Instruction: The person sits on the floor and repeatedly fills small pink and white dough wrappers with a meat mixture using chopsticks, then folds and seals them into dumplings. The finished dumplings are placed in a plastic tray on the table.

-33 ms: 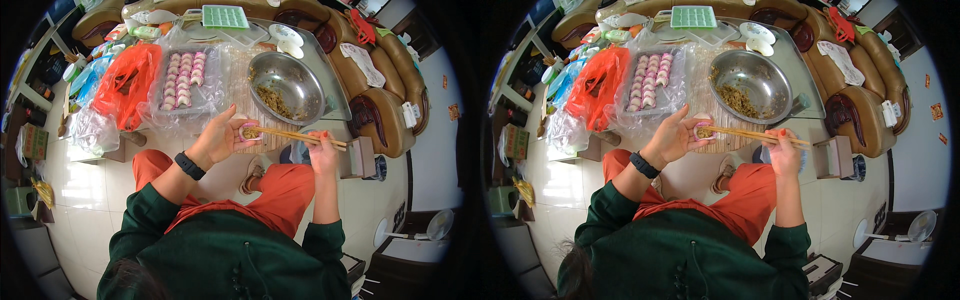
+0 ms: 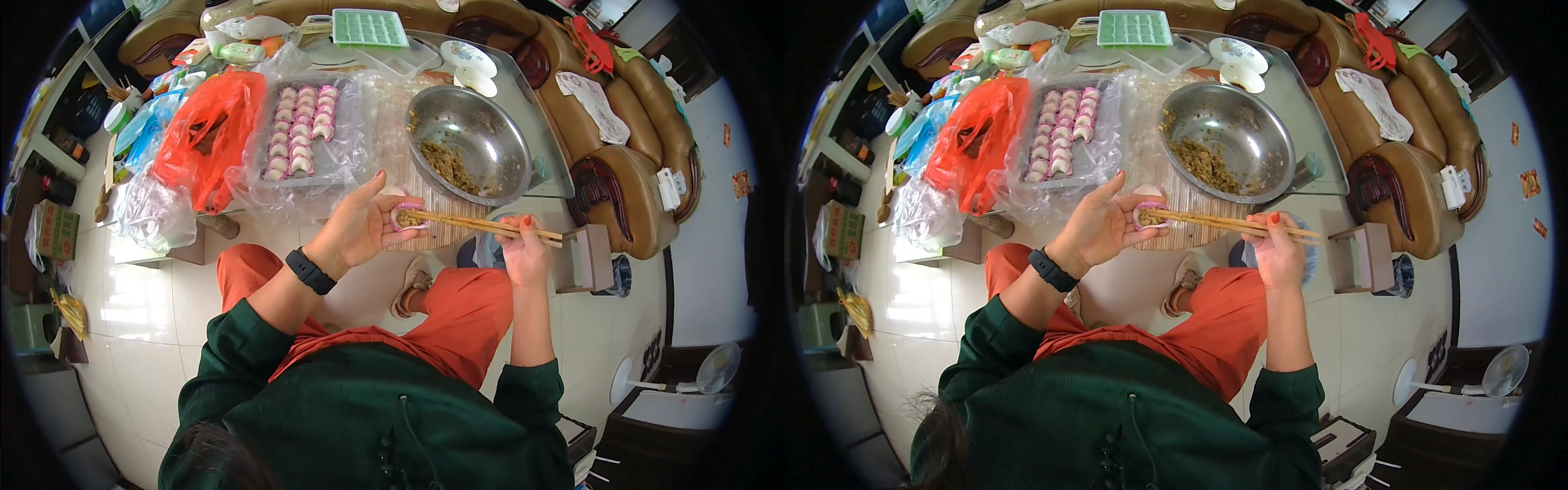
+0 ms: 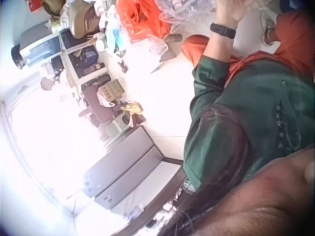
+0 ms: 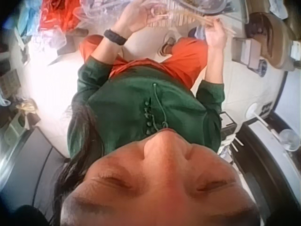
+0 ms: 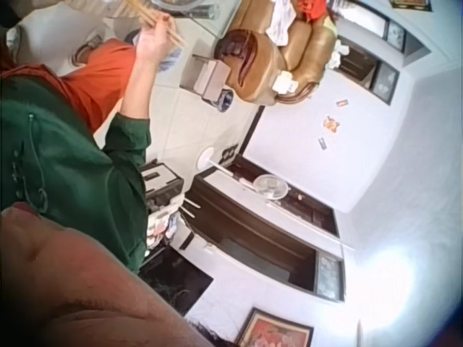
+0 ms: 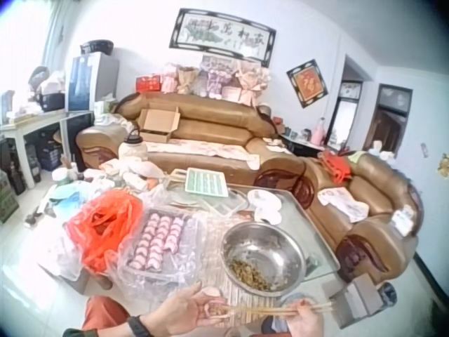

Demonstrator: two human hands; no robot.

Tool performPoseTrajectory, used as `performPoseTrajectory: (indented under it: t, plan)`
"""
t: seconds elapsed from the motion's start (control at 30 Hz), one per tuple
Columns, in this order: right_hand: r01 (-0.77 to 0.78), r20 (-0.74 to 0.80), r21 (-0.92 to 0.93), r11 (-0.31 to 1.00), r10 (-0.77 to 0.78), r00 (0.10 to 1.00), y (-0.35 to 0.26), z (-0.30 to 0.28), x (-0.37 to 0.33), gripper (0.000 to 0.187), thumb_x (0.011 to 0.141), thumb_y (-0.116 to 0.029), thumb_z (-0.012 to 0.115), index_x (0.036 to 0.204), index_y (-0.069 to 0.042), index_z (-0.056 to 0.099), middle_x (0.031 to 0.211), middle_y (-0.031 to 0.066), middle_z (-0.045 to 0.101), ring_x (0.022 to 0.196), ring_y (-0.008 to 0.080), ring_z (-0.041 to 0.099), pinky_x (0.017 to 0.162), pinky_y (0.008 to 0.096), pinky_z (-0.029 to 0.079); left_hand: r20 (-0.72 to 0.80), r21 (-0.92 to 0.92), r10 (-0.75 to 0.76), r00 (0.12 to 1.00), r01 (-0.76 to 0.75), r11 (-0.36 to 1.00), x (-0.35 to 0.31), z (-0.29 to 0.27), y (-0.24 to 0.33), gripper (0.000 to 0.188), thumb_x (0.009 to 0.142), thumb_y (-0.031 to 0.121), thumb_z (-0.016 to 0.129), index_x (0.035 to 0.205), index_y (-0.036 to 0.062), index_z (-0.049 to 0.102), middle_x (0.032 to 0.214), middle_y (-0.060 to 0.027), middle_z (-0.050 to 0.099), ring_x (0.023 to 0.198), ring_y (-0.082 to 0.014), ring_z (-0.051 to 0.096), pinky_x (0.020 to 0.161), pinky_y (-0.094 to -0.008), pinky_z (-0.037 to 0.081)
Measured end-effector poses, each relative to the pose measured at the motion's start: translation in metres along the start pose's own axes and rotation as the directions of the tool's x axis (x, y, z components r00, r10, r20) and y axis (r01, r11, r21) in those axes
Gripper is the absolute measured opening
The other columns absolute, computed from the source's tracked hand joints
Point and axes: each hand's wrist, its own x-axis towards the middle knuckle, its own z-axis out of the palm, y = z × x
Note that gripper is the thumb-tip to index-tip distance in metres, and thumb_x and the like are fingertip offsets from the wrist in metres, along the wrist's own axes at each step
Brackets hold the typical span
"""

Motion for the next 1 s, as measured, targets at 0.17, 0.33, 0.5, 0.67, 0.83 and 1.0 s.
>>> performPoseTrajectory:
  t: [0.17,0.33,0.5,0.67,0.83,1.0]
  plan:
    - [-0.034,0.014,-0.034,0.999,0.034,0.999,0.003,-0.003,0.003,0.020,0.093,-0.020,0.059,0.093,0.000,0.060,0.092,0.0158,0.066,0.083,0.0237,0.066,0.071,0.0340,0.058,0.028,-0.018,0.008,1.000,-0.008,1.000,-0.004,-0.005,0.001,0.071,0.098,0.053,0.032,0.127,-0.0106,0.045,0.119,-0.0171,0.055,0.108,-0.0356,0.058,0.088,-0.0288,0.054]
    - [0.082,-0.052,-0.067,0.994,-0.086,0.995,-0.011,0.003,0.017,0.020,0.094,-0.018,0.058,0.094,0.002,0.060,0.090,0.0146,0.066,0.082,0.0222,0.065,0.074,0.0325,0.056,0.003,0.012,0.060,0.998,-0.060,0.998,-0.011,-0.008,0.004,0.052,0.100,0.036,0.042,0.127,-0.0088,0.047,0.119,-0.0138,0.056,0.109,-0.0319,0.059,0.089,-0.0284,0.053]
    - [0.291,0.159,-0.870,0.398,-0.331,0.930,0.001,0.000,0.056,0.015,0.091,-0.012,0.059,0.093,0.003,0.063,0.088,0.0108,0.065,0.078,0.0213,0.063,0.072,0.0329,0.050,0.029,0.443,0.273,0.962,-0.257,0.859,-0.018,-0.002,-0.004,0.033,0.093,0.007,0.055,0.125,-0.0031,0.051,0.113,-0.0075,0.059,0.102,-0.0199,0.062,0.084,-0.0263,0.052]
    - [0.548,0.540,-0.825,0.139,-0.096,0.836,0.023,0.020,0.069,0.014,0.083,-0.004,0.060,0.095,0.000,0.065,0.094,0.0134,0.064,0.080,0.0287,0.062,0.073,0.0355,0.050,-0.058,0.483,0.309,0.949,-0.244,0.841,-0.021,0.018,-0.002,0.027,0.092,0.005,0.058,0.117,-0.0014,0.057,0.101,-0.0020,0.063,0.082,-0.0097,0.061,0.073,-0.0216,0.049]
    - [0.581,0.596,-0.803,-0.136,-0.131,0.793,-0.011,0.055,0.052,0.032,0.076,0.008,0.059,0.106,-0.002,0.064,0.106,0.0128,0.063,0.086,0.0228,0.063,0.078,0.0309,0.050,-0.059,0.315,0.329,0.943,-0.295,0.902,-0.032,0.021,0.005,0.021,0.091,0.007,0.059,0.111,-0.0004,0.062,0.097,-0.0028,0.065,0.071,-0.0056,0.056,0.063,-0.0191,0.045]
    - [0.317,0.361,-0.769,0.555,-0.031,0.932,-0.022,0.118,0.006,0.025,0.076,0.001,0.069,0.102,0.001,0.066,0.094,0.0076,0.065,0.085,0.0142,0.062,0.071,0.0257,0.050,0.029,0.178,0.335,0.942,-0.334,0.926,-0.029,0.017,0.001,0.020,0.091,0.008,0.059,0.110,0.0000,0.062,0.096,-0.0039,0.065,0.072,-0.0067,0.057,0.064,-0.0196,0.046]
